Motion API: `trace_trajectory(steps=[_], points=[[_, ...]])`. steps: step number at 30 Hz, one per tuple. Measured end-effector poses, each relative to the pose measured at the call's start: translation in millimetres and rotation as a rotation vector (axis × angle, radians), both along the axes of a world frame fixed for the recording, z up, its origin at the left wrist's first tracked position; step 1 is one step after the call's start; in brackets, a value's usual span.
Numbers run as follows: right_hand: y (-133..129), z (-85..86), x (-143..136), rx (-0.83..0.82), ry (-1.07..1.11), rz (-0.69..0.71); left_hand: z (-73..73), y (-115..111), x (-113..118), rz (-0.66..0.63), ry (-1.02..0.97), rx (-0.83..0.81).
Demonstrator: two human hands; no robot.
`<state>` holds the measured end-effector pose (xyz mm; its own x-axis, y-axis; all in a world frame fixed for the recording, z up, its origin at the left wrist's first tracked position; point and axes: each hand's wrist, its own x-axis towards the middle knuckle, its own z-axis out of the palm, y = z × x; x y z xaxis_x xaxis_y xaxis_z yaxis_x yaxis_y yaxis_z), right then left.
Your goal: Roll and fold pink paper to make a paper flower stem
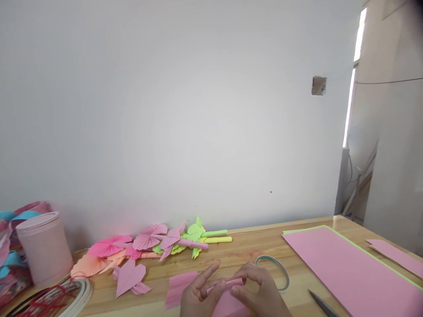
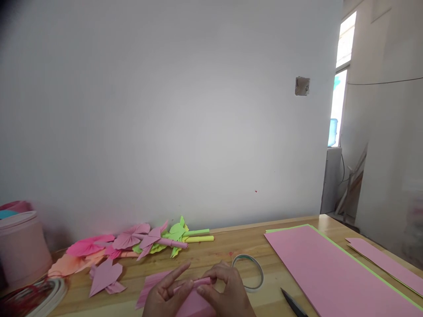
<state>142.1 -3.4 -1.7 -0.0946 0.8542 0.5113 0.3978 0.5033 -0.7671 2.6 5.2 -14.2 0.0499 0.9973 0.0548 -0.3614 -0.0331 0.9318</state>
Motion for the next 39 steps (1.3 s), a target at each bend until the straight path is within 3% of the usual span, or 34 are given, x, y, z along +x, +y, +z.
trace_trajectory(steps=[5,12,17,20,24,28,31,35,39], points=[[-0.3,-4.3,-2.3,-0.064,0.075,-0.009,4.8,-3.1,2.1,-0.049,-0.068,-0.028],[1.1,-11.0,3.7,-0.084,0.104,0.057,6.2,-2.0,1.6,0.009,-0.068,-0.030],[0.7,-6.0,0.0,-0.039,0.065,0.020,4.9,2.5,-2.2,0.090,-0.013,-0.146],[2.0,-9.5,-3.6,-0.053,0.055,-0.006,0.7,4.1,-4.0,0.007,-0.076,-0.197],[6.7,-18.9,-5.6,-0.153,0.098,-0.094,-6.8,5.6,-3.8,-0.069,-0.066,-0.146],[7.5,-18.2,-1.4,-0.216,0.160,-0.032,-6.1,6.9,-6.1,-0.165,-0.075,-0.176],[7.1,-17.4,2.1,-0.225,0.185,-0.022,-1.5,7.2,-10.2,-0.068,-0.038,-0.236],[9.2,-19.3,2.7,-0.276,0.204,0.009,-1.8,8.3,-12.6,0.069,0.001,-0.193],[7.3,-11.2,3.8,-0.095,0.048,-0.005,-7.9,10.6,-11.3,0.121,-0.029,-0.145]])
